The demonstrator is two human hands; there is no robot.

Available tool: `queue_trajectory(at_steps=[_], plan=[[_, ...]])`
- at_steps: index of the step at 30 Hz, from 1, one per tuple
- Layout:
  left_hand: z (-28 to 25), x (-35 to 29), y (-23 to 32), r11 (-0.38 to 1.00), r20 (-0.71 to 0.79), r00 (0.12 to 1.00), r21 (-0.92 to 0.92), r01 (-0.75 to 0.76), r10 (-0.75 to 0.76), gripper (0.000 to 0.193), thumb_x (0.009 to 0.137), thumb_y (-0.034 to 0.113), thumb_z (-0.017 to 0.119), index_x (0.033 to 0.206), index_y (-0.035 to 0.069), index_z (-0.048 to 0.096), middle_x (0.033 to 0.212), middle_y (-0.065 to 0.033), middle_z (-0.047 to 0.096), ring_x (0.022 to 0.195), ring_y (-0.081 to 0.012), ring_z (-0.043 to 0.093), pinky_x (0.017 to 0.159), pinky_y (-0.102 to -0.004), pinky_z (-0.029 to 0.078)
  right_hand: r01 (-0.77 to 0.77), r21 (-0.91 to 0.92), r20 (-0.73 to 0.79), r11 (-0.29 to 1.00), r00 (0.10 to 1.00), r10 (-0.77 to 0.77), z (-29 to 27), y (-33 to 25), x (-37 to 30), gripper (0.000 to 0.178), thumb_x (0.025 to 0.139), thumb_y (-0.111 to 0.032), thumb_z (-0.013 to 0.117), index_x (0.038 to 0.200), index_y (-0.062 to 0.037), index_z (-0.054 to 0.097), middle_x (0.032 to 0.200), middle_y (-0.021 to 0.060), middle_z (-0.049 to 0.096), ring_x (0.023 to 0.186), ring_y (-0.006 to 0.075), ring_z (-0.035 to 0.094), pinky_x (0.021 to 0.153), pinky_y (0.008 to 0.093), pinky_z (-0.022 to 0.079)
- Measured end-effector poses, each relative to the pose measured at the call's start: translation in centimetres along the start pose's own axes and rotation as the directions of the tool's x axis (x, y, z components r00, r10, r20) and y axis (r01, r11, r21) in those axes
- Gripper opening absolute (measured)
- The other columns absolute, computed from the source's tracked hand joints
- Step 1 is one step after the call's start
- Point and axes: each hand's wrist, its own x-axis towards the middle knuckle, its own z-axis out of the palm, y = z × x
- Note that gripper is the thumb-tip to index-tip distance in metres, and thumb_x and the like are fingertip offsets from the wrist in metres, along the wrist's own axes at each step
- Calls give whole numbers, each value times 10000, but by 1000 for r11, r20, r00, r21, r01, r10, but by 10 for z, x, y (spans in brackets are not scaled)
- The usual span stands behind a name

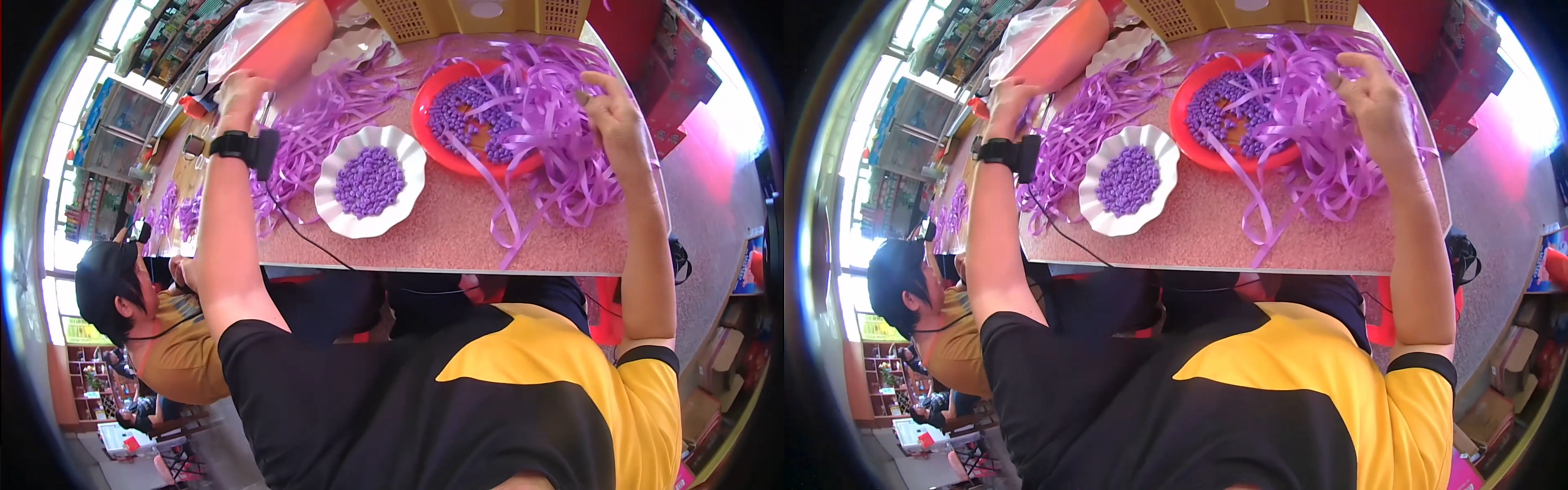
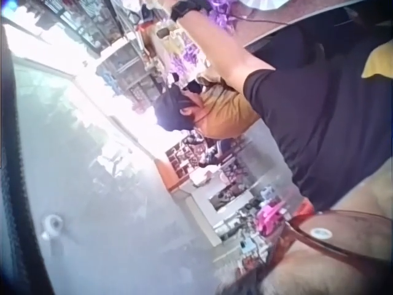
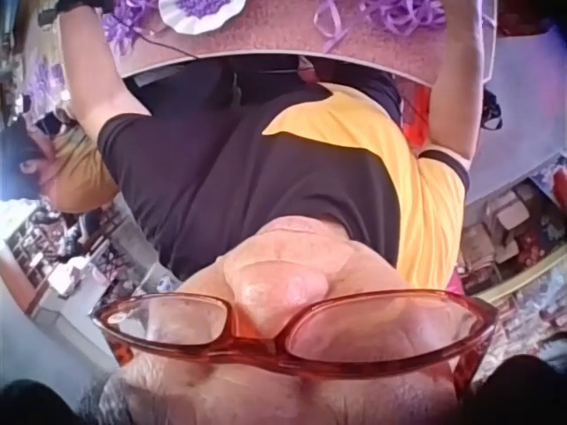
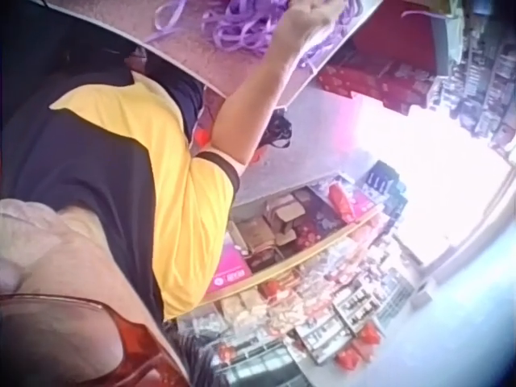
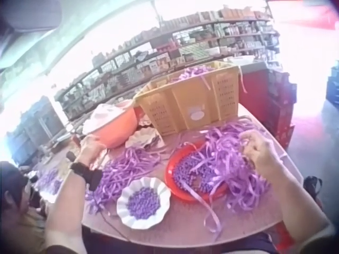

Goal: Threading small purple beads onto purple ribbons on a production line.

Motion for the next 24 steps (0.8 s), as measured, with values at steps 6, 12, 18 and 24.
queue_trajectory(at_steps=[6, 12, 18, 24], plan=[[23, -100, 82, 853, 187, 892, -425, -305, 412, 134, 724, 119, 731, 816, 28, 766, 807, -120, 734, 715, -170, 699, 683, -301, 530, 170, -58, -146, 984, 973, -177, -3, -16, -11, 260, 1011, -70, 518, 1256, 7, 564, 755, -18, 536, 640, 55, 453, 610, 193, 411], [40, -171, 88, 873, 298, 898, -459, -162, 323, 116, 684, 62, 741, 778, -5, 737, 719, -108, 703, 664, -151, 660, 646, -296, 512, 338, -21, -69, 941, 938, -339, 2, -16, -26, 171, 975, -18, 577, 1122, 10, 660, 894, 0, 615, 757, 67, 527, 703, 195, 452], [47, -214, 61, 886, 302, 912, -448, -122, 278, 148, 674, 29, 752, 814, -9, 728, 723, -121, 691, 662, -176, 661, 634, -300, 508, 586, 53, 169, 809, 793, -585, 10, -29, -36, 138, 921, 6, 627, 1045, 20, 685, 867, 24, 601, 796, 88, 547, 716, 204, 448], [57, -243, 57, 812, 137, 943, -555, -180, 303, 110, 716, 5, 728, 825, 7, 713, 763, -95, 655, 696, -202, 635, 632, -317, 490, 577, 104, 310, 810, 755, -578, 27, -29, -50, 167, 886, 42, 644, 1043, 13, 690, 864, 73, 649, 742, 128, 598, 680, 228, 485]])
